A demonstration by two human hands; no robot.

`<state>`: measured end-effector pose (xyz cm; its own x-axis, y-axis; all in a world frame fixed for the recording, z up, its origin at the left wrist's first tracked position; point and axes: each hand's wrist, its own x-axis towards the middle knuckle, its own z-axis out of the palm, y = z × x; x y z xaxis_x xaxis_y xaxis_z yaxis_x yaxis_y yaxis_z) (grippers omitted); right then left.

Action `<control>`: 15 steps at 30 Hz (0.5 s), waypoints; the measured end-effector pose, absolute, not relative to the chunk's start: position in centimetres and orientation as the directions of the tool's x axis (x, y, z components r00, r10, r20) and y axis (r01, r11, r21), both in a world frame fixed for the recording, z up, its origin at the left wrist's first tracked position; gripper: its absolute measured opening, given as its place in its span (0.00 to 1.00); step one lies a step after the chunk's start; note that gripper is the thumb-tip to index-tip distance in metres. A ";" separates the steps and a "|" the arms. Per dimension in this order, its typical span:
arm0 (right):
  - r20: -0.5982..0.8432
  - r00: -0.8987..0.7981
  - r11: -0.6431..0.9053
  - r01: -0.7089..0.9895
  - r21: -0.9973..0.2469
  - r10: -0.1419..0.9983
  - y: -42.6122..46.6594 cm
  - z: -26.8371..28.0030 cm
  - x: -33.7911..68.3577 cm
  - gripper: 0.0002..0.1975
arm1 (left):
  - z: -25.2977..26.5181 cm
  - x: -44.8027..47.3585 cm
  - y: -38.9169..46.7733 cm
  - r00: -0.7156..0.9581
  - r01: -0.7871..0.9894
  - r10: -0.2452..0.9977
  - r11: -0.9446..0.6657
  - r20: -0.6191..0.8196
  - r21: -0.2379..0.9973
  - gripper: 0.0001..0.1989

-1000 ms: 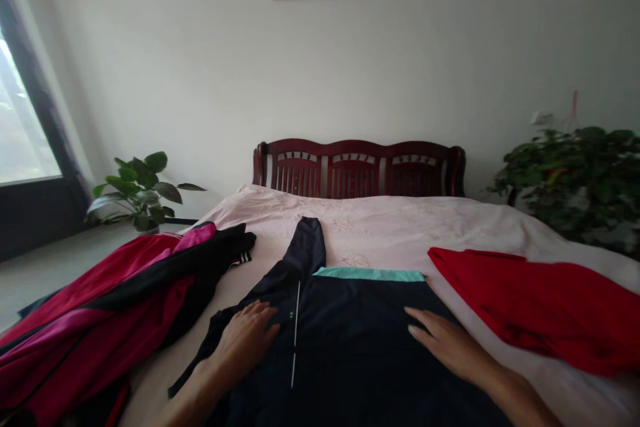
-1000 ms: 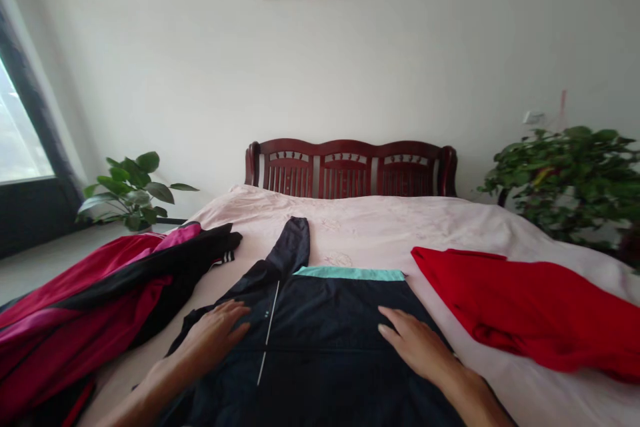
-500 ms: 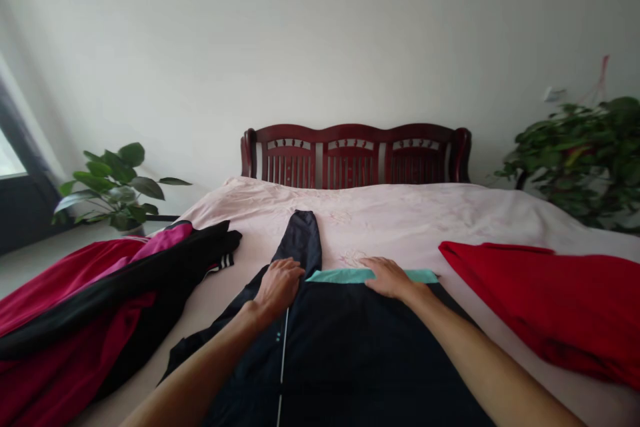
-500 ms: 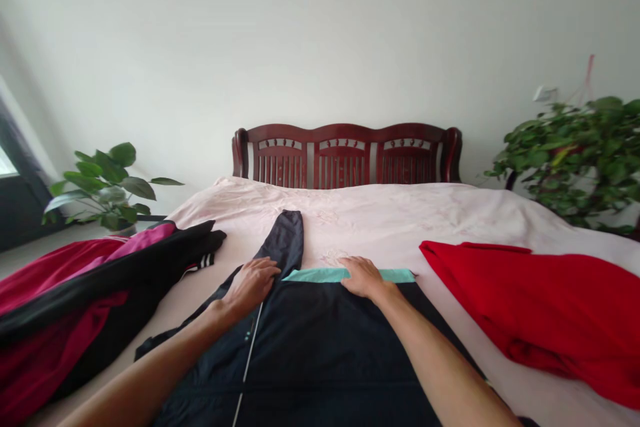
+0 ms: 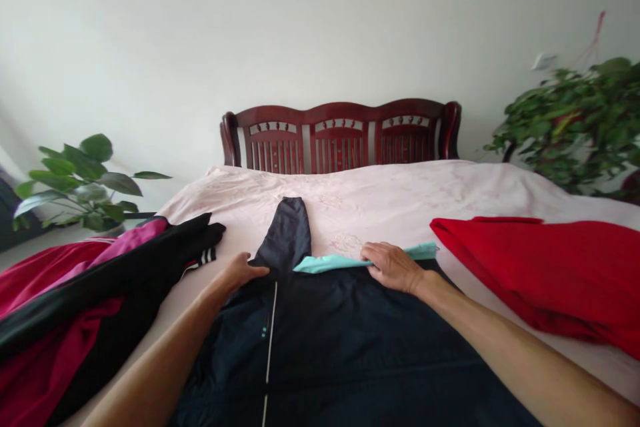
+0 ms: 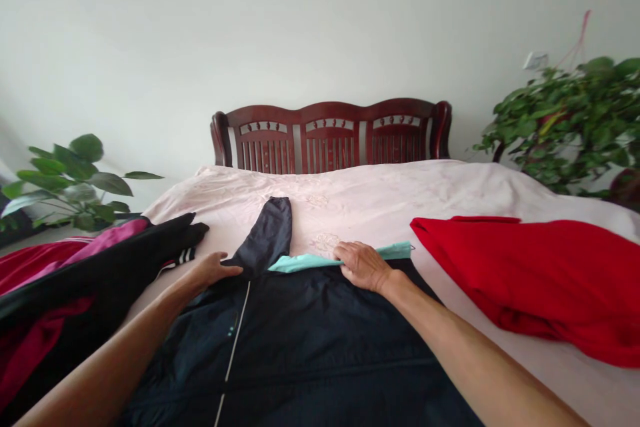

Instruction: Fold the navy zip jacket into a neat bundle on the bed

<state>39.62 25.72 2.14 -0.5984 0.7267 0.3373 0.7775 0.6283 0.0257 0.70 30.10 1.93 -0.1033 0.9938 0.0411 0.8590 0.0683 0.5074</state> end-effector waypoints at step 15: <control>0.355 -0.489 0.572 0.800 -0.182 0.797 17.2 -0.1 44.4 0.23 | -0.8 -3.5 17.9 0.247 0.697 0.921 -0.385 0.301 0.605 0.22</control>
